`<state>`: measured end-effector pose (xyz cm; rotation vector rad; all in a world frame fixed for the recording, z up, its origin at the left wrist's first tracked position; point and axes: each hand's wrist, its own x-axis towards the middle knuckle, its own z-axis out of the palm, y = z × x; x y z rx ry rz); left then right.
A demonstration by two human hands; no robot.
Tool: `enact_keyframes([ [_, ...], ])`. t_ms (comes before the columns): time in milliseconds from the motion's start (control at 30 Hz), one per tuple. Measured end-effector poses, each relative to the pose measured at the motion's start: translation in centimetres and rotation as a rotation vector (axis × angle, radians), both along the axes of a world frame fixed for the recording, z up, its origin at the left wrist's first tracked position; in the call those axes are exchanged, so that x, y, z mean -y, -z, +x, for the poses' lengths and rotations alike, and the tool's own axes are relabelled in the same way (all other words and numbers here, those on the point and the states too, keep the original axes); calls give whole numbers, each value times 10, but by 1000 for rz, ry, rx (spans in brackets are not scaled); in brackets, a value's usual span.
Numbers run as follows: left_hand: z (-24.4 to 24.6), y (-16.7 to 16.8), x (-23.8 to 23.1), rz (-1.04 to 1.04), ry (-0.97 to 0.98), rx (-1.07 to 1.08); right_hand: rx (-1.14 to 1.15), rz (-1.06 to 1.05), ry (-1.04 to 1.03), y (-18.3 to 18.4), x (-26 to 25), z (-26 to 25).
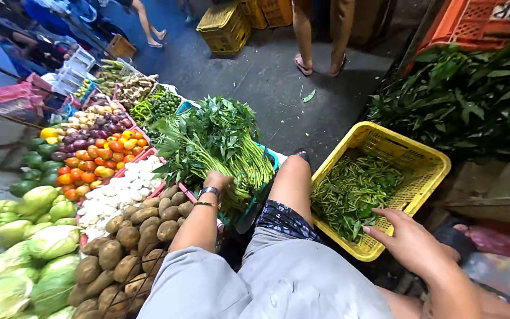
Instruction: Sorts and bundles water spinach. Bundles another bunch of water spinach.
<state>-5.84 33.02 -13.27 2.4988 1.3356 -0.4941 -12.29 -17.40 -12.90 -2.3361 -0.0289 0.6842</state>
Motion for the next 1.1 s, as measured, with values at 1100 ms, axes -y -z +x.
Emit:
enact_keyframes([
  [1100,-48,-26,343,-917,1099,596,120,955,921,-19,-10,2],
])
